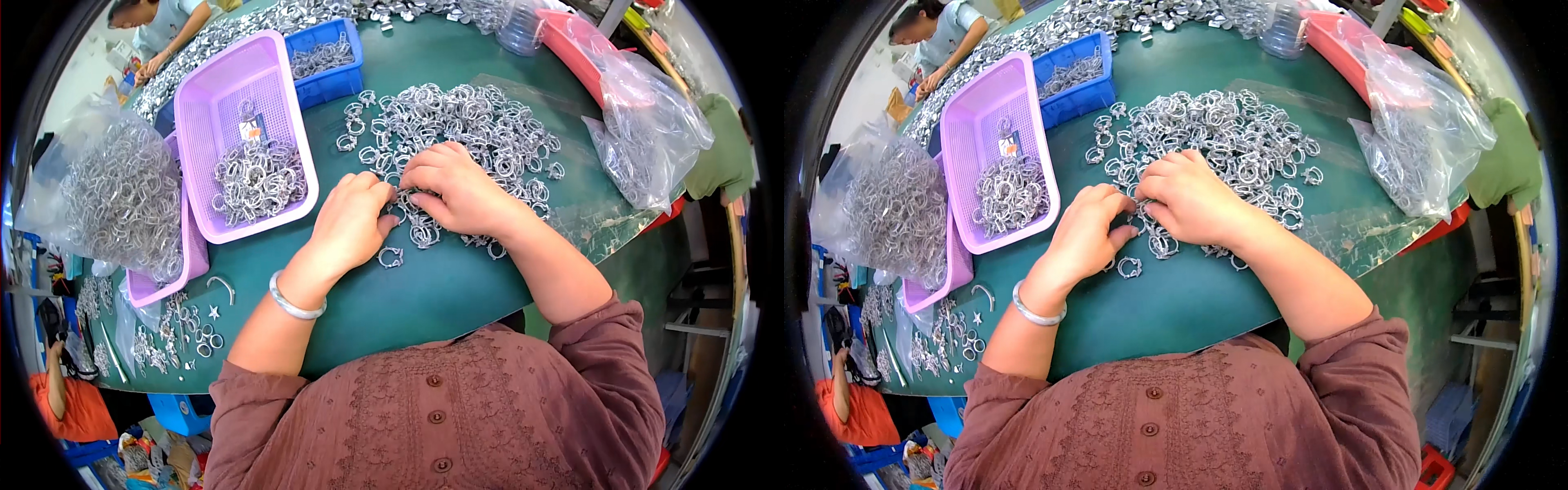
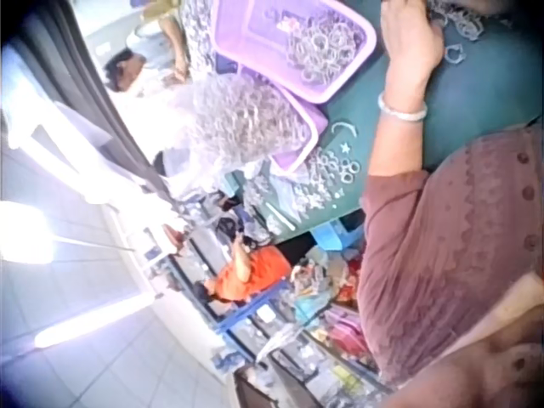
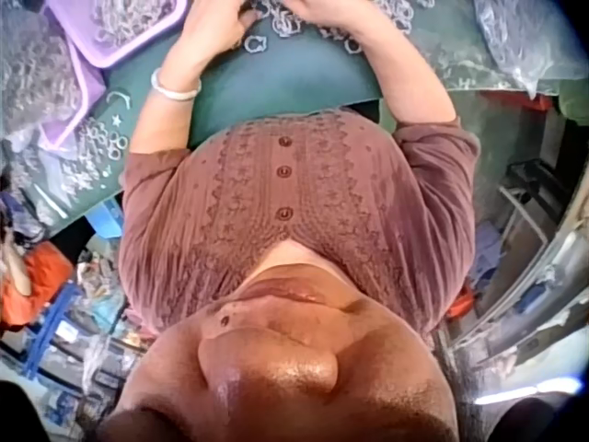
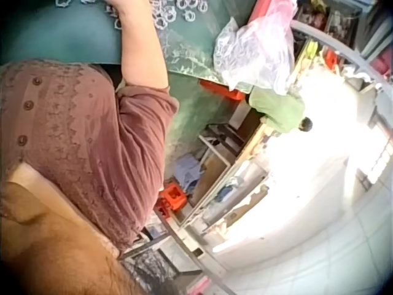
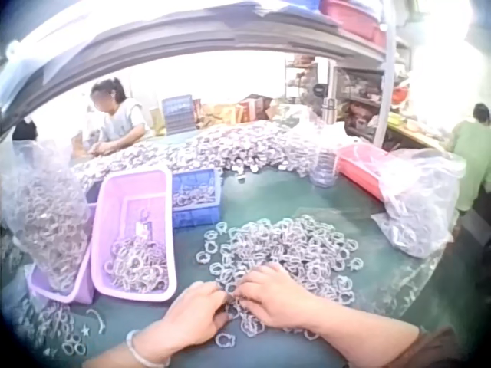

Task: The person assembles metal clips by picking pieces from the table and connecting them together by hand.

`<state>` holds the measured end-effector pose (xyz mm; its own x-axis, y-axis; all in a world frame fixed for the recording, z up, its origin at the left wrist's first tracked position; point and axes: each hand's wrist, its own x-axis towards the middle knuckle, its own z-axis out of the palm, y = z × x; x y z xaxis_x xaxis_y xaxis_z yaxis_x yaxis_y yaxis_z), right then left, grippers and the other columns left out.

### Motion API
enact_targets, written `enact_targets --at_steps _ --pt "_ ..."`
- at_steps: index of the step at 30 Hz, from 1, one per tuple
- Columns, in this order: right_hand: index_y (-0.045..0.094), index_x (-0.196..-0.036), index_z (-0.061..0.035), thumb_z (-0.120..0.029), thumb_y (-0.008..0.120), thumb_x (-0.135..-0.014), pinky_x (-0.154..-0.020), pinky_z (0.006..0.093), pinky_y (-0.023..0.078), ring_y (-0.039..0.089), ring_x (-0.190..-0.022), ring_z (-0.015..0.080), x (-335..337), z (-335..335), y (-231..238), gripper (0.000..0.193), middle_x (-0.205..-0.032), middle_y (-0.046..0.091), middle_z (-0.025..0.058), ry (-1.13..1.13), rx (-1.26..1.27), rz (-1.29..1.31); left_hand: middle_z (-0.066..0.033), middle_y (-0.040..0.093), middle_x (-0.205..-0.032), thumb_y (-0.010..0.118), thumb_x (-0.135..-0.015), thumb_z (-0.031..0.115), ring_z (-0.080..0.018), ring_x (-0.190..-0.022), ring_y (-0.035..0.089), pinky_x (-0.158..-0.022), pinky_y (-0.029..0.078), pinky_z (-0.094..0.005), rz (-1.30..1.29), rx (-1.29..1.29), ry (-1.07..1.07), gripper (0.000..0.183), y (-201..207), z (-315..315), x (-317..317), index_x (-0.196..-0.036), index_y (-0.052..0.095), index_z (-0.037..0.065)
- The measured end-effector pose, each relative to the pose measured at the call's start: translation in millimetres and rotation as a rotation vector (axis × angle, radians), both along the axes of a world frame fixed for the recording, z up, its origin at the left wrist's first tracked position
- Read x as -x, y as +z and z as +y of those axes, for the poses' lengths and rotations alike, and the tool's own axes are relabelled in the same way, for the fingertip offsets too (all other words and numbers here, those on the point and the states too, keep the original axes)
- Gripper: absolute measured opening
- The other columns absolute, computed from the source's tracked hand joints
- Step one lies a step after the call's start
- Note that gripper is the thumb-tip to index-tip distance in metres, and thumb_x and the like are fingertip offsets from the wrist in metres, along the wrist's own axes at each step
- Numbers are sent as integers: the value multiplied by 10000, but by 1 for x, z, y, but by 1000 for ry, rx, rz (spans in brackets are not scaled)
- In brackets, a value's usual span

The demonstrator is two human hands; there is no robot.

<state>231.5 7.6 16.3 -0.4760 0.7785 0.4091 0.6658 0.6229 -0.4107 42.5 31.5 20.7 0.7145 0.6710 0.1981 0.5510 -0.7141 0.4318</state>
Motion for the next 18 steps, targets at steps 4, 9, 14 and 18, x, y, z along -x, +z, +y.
enact_targets --at_steps 4,9,14,18 --pt "589 -844 -88 -108 585 -708 -803 360 327 481 -899 228 -1 0 0 138 -878 552 37 -1 11 1 -93 542 -751 669 -648 61 -274 -752 510 -674 415 -352 -56 39 30 165 -2 3 1 -755 548 27" --pt "586 -869 -89 -139 612 -705 -810 355 325 487 -902 227 -1 0 1 174 -895 560 39 4 -4 28 -27 512 -595 643 -717 42 -78 -518 452 -486 387 -226 -268 220 179 118 0 7 0 -700 528 19" --pt "561 -912 -76 -178 658 -688 -820 359 331 501 -897 236 3 -1 7 264 -897 563 47 25 -38 110 38 500 -608 657 -743 75 -23 -551 435 -490 364 -176 -524 434 280 146 1 4 -3 -686 529 32" --pt "553 -914 -65 -157 667 -682 -806 357 349 512 -875 244 0 0 4 274 -881 566 60 -4 -85 167 8 541 -713 640 -750 47 -51 -632 495 -570 421 -189 -725 619 203 119 4 3 -6 -799 537 15"
